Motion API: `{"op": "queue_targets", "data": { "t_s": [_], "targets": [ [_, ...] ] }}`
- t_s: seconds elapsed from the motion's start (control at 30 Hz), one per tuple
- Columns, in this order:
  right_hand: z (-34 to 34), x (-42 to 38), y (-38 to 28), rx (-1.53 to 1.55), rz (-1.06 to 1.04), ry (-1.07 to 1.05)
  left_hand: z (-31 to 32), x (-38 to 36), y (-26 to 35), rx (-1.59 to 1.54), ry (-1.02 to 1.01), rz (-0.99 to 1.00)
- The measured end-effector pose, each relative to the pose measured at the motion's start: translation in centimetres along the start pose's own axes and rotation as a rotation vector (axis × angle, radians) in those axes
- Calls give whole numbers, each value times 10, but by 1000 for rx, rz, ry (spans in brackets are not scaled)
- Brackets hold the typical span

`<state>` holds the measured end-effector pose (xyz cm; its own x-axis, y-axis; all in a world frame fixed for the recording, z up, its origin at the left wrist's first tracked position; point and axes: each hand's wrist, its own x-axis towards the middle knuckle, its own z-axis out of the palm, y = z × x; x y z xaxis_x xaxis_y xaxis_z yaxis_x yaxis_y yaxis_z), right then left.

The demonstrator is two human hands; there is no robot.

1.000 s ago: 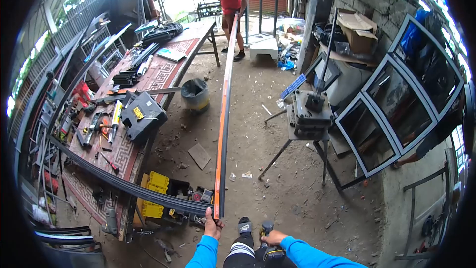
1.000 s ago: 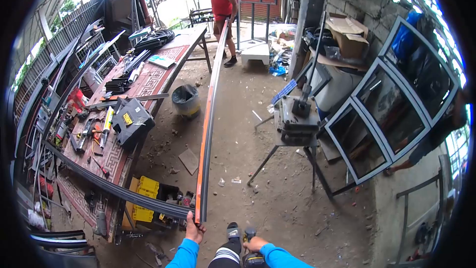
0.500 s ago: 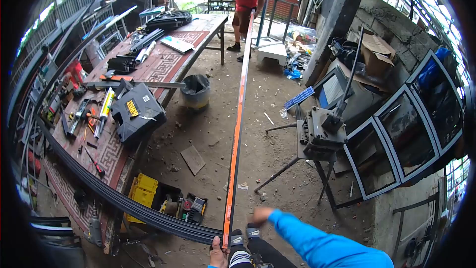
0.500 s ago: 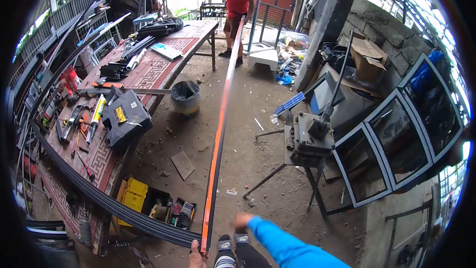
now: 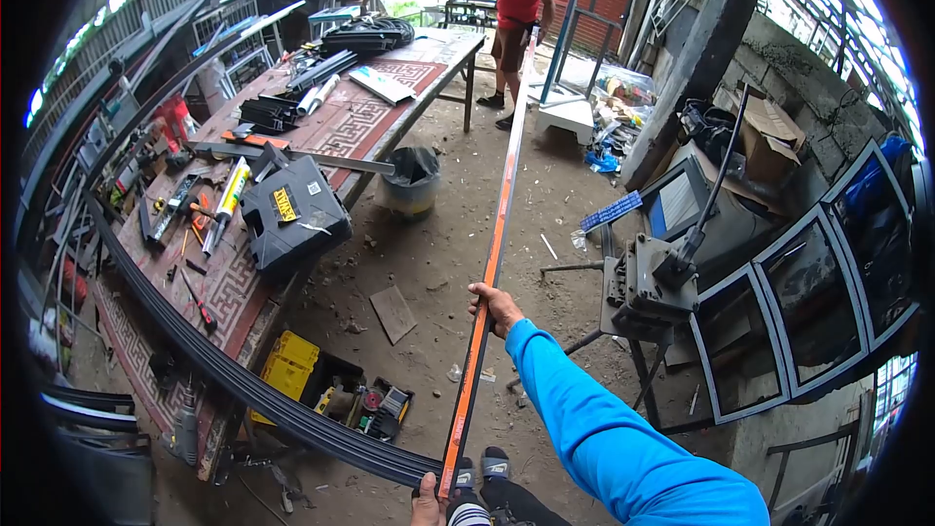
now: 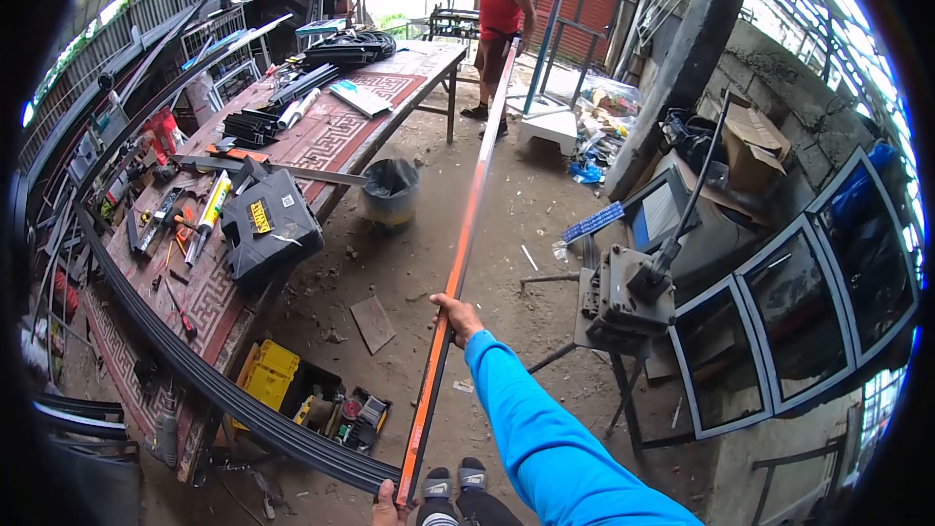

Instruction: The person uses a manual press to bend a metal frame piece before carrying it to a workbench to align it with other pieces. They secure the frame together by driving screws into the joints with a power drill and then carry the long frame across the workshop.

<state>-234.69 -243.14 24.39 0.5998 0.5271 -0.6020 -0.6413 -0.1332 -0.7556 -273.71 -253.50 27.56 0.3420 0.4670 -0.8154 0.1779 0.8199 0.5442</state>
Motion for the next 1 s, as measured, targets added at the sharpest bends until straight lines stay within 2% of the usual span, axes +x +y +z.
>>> {"op": "queue_targets", "data": {
  "t_s": [0.07, 0.1, 0.17, 0.2, 0.27, 0.37, 0.5, 0.6, 0.7, 0.8, 0.87, 0.9, 0.93, 1.0],
  "targets": [
    [-2, 0, -1, 3, 4, -10, 4, -10, 16, 220, -9, -34],
    [-2, 1, -3, 2, 0, -11, 2, -4, 10, 219, -11, -30],
    [-2, 0, -2, 14, 14, -19, -7, 9, -9, -35, -77, -23],
    [-3, 1, -2, 13, 15, -20, -1, 3, -3, -36, -76, -23],
    [-7, 8, 3, -47, 25, -31, 13, -13, 14, 71, 162, -76],
    [-8, 10, 4, -58, 30, -18, 0, 1, 1, 121, 53, -25],
    [-6, 6, 2, -47, 50, -27, 8, -15, 12, 91, 80, 3],
    [-5, 8, 3, -42, 34, -15, 9, -15, 19, 199, 89, -68],
    [-4, 9, 6, -32, 31, -24, 7, -11, 12, 149, 117, -42],
    [-3, 1, 1, -4, 19, 3, 11, -20, 20, 241, 96, 8],
    [-5, 5, 2, -8, 24, -29, 8, -15, 6, 21, 4, 136],
    [-6, 7, 3, -9, 25, -26, 13, -15, 10, 74, 100, 102],
    [-6, 8, 5, -11, 21, -25, 8, -14, 8, 75, 99, 101],
    [-6, 9, 7, -10, 14, -24, -5, -11, 8, 551, 43, 173]
  ]
}}
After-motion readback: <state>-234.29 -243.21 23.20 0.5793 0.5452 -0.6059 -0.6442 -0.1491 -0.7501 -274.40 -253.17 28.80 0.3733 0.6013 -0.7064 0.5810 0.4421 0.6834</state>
